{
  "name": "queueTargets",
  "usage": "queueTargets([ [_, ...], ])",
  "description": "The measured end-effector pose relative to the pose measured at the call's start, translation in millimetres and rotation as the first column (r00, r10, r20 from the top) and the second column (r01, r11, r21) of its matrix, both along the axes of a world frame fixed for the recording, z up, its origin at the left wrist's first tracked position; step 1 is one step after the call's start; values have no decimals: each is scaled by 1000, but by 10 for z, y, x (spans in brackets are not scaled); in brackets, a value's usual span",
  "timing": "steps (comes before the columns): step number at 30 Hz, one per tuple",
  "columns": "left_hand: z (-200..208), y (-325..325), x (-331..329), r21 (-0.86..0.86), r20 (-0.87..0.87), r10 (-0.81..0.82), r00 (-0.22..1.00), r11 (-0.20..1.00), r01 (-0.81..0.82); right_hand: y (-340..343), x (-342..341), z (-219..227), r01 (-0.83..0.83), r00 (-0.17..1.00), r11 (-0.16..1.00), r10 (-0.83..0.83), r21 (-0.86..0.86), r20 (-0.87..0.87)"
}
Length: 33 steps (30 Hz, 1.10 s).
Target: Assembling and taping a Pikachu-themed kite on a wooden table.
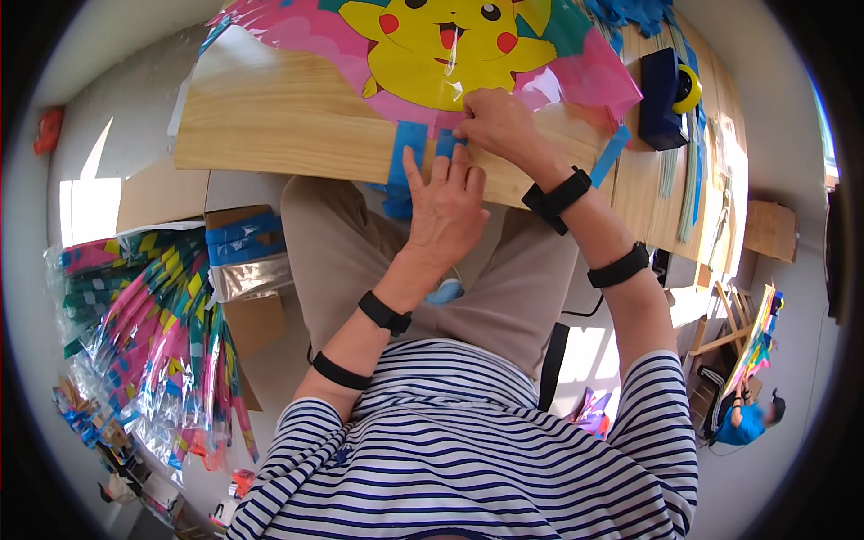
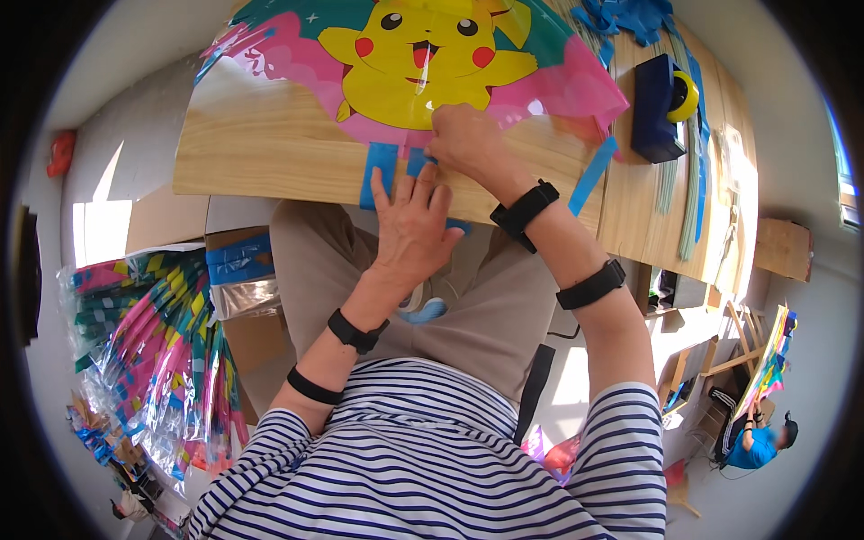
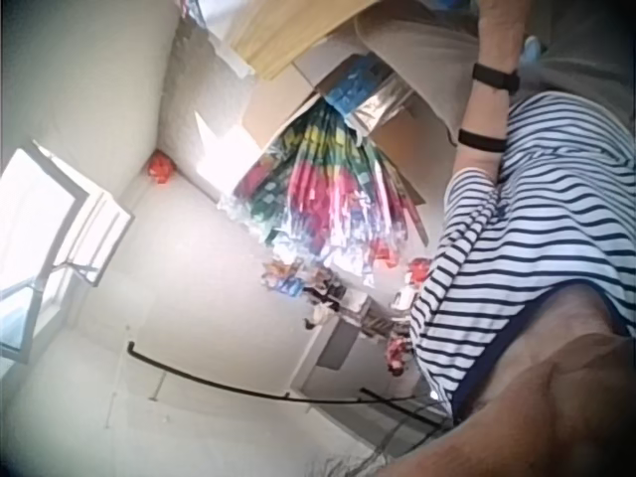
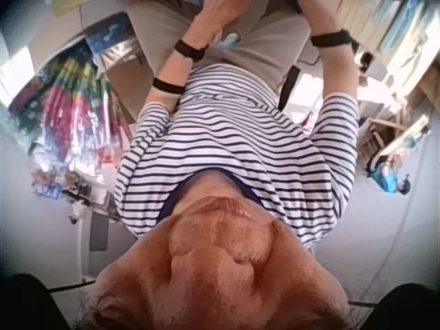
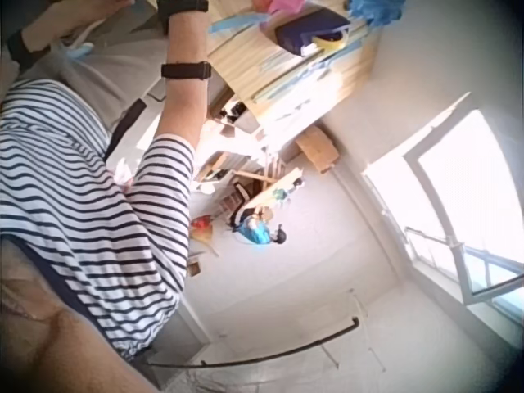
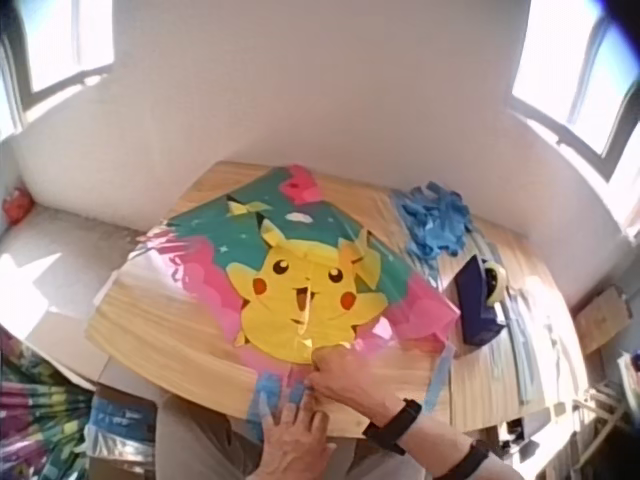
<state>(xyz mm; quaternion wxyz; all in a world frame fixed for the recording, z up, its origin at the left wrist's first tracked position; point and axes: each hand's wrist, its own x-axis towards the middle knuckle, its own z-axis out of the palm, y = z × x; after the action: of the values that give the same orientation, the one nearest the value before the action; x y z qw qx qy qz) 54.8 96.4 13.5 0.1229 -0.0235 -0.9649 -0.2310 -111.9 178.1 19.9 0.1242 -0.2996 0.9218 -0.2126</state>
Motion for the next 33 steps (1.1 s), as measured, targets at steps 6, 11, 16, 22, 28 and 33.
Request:
queueTargets([
  [6,-28,-5,8,-27,-6,0,1000,1000,-1,-98,-67,7,166,986,986,-166,-4,-2],
  [11,-46,14,9,-40,-12,-2,1000,999,1,-26,104,39,192,981,981,-193,30,14],
  [16,60,-53,81,56,20,-10,1000,998,9,58,183,-40,215,954,971,-232,-106,-192],
  [22,118,-465,65,26,-91,73,993,997,-71,108,235,-62,235,956,965,-251,-116,-152],
  [28,-7,-1017,-255,-94,-16,200,980,975,-201,114,628,-55,57,901,990,-108,-131,-421],
  [33,-183,-1128,-140,-214,-20,151,988,965,-152,137,667,-140,-1,864,991,-66,-133,-498],
])
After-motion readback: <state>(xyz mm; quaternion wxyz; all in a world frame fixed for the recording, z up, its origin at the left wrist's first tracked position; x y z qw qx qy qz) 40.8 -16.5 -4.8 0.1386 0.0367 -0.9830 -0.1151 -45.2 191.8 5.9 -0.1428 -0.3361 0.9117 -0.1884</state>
